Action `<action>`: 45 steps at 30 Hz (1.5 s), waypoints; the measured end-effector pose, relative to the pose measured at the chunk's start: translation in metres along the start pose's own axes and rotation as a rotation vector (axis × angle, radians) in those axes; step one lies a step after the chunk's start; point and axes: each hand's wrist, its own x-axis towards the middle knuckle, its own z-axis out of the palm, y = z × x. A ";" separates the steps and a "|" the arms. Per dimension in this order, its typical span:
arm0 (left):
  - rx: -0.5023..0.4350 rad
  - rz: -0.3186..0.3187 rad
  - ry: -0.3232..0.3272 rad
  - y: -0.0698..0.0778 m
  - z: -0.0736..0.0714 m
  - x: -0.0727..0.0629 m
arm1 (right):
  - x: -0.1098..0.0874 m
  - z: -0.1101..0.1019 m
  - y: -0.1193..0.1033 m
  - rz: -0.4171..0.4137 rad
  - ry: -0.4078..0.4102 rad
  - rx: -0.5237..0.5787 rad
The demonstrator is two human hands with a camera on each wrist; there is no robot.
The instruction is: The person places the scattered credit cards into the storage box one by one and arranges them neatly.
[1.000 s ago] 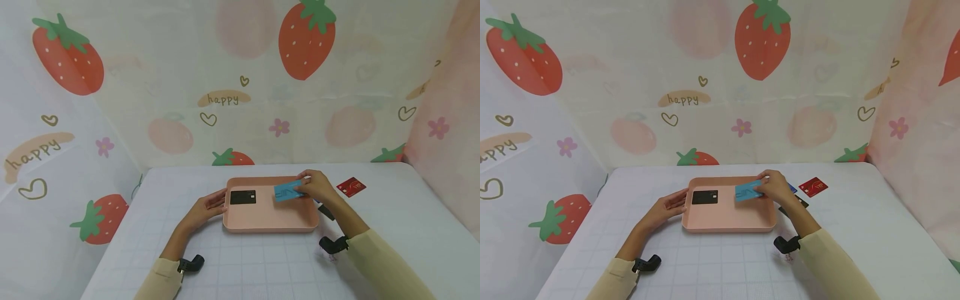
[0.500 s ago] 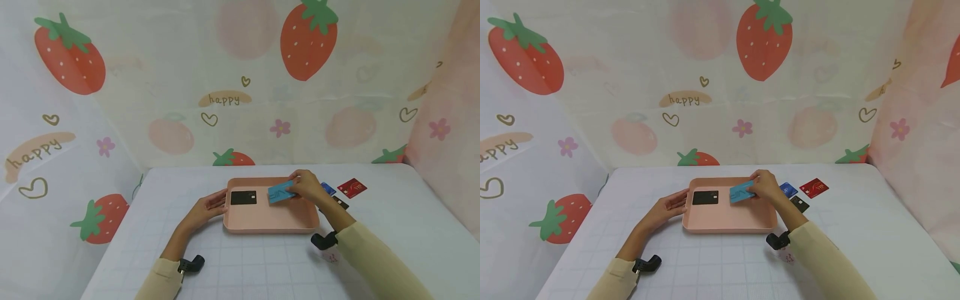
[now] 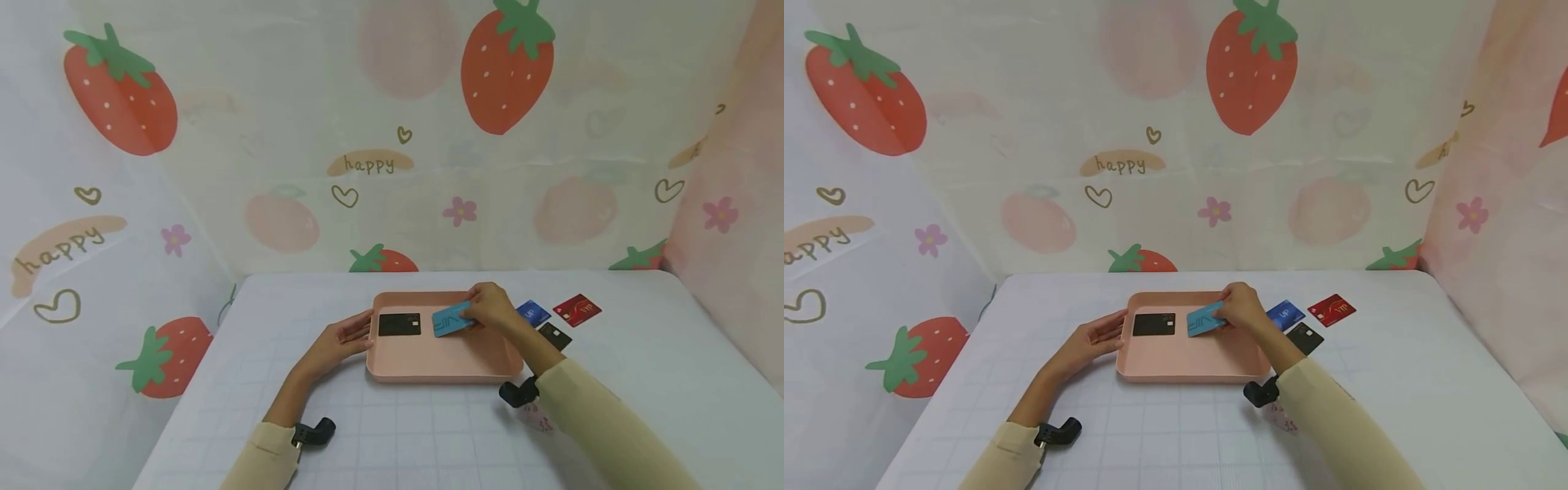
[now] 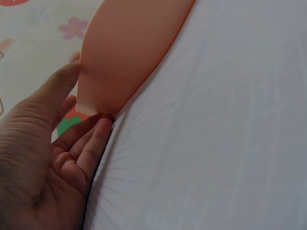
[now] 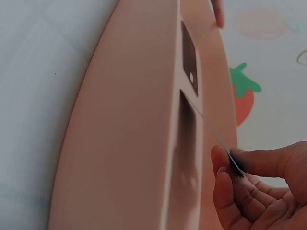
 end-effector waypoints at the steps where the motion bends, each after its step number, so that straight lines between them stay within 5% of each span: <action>1: 0.001 0.002 -0.002 0.000 0.000 0.000 | 0.001 0.001 0.001 -0.009 0.000 -0.012; 8: 0.006 0.011 -0.002 -0.003 -0.002 0.002 | 0.007 0.006 0.002 -0.048 0.027 -0.095; 26: -0.009 0.000 0.004 -0.002 -0.001 0.001 | 0.009 0.019 -0.005 0.038 0.062 -0.418; 36: -0.042 0.030 -0.016 -0.005 -0.002 0.000 | 0.014 0.026 -0.003 0.077 0.024 -0.322; 45: -0.037 0.022 -0.012 -0.002 -0.002 -0.001 | 0.012 0.028 -0.005 0.062 0.040 -0.435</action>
